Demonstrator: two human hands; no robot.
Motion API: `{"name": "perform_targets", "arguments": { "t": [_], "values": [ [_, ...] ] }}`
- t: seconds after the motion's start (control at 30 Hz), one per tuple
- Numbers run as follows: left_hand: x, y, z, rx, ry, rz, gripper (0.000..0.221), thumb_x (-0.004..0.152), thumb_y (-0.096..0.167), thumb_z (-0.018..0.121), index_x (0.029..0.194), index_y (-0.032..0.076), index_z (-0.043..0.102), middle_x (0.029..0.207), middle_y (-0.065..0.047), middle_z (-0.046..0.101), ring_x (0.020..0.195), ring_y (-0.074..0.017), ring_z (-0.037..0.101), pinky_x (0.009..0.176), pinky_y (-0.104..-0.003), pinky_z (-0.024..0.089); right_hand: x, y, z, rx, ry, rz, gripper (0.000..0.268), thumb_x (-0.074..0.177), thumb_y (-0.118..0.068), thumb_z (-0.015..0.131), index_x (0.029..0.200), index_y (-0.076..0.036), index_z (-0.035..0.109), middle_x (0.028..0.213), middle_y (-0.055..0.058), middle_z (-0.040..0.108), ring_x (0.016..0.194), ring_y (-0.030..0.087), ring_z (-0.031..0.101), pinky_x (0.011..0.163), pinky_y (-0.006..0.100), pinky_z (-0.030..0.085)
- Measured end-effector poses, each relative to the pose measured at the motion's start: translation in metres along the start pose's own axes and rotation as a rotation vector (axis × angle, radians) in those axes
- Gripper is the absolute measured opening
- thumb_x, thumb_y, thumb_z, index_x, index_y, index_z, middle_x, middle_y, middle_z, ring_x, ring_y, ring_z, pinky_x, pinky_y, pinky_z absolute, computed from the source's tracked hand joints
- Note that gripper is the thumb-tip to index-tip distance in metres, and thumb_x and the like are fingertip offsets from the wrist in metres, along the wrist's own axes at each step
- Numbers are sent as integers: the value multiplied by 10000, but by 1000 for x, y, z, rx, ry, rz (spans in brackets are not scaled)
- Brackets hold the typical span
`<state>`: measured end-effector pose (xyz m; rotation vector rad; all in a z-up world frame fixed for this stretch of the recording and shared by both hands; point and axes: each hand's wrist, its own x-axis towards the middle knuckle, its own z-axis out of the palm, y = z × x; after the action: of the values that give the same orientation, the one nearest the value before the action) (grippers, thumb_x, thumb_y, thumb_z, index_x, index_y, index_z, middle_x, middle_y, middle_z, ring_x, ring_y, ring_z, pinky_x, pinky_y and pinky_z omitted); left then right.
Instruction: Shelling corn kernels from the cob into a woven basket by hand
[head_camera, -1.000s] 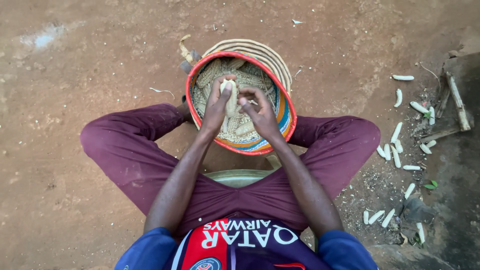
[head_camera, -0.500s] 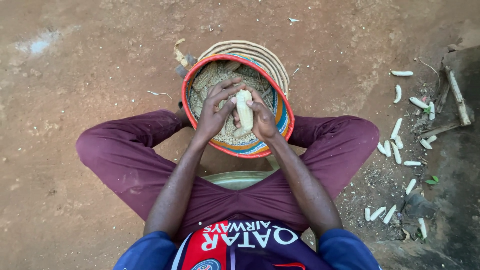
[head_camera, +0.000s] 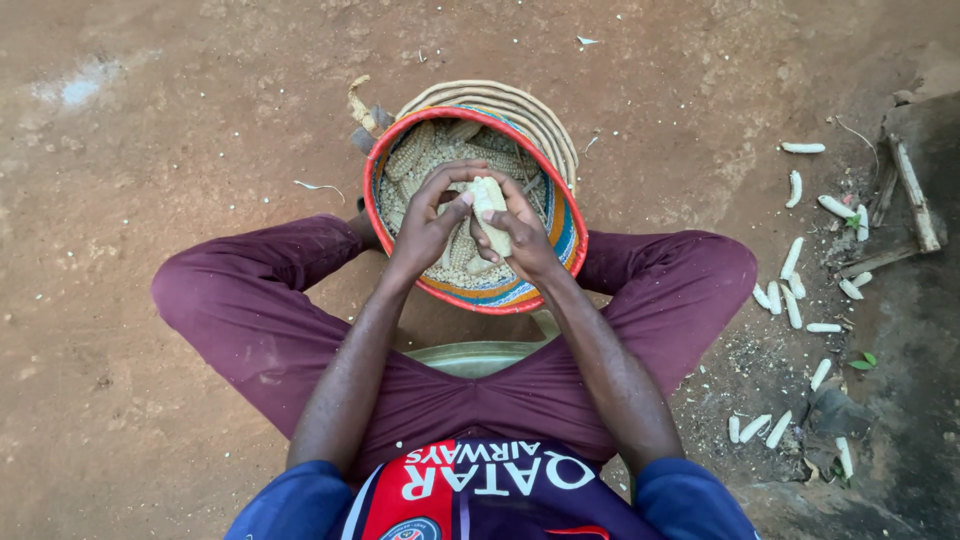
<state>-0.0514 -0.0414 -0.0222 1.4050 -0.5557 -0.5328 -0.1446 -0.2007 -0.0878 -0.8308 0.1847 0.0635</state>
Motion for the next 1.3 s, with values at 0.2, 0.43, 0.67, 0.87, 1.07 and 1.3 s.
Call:
{"name": "perform_targets", "arguments": {
  "t": [0.2,0.43,0.67,0.87,1.07,1.3],
  "values": [
    [0,0,1,-35,-17,10,292,1089,60,595,1365,56,689,1437,-125,609,1288,-232,564,956,-342,557,-4,-19,21,17,56,34,518,1087,-199,550,1543,-17,383,922,210,575,531,170,558,293,250,421],
    [-1,0,0,-20,-4,-10,292,1079,72,599,1353,70,702,1435,-111,612,1304,-205,556,978,-331,546,-2,-9,11,-140,24,8,581,1034,-65,555,1591,-52,387,1060,184,610,690,140,597,388,245,522],
    [0,-8,-1,-34,2,-2,286,1084,62,592,1354,44,687,1441,-139,605,1254,-229,588,947,-349,555,-3,-10,17,-99,30,21,497,1097,-157,533,1561,-40,400,966,203,598,597,182,601,346,274,490],
    [0,-9,-3,-111,10,-32,298,1094,37,533,1363,25,661,1443,-154,581,1210,-221,618,897,-328,580,-4,-12,21,-48,0,18,603,1045,-85,558,1609,-59,346,1115,207,598,726,186,605,412,275,524],
    [0,-10,0,-73,10,-16,296,1082,32,563,1355,43,678,1434,-133,613,1266,-235,607,918,-326,573,-4,-16,27,-74,45,24,519,1116,-140,515,1586,-16,332,970,185,570,557,147,562,320,245,435],
    [-1,-5,0,-118,27,-44,304,1068,-23,530,1331,30,673,1421,-134,605,1233,-223,613,865,-284,577,-4,-10,20,-74,32,28,622,1039,-10,568,1604,-29,309,1093,203,605,666,164,611,381,254,489]
  ]
}}
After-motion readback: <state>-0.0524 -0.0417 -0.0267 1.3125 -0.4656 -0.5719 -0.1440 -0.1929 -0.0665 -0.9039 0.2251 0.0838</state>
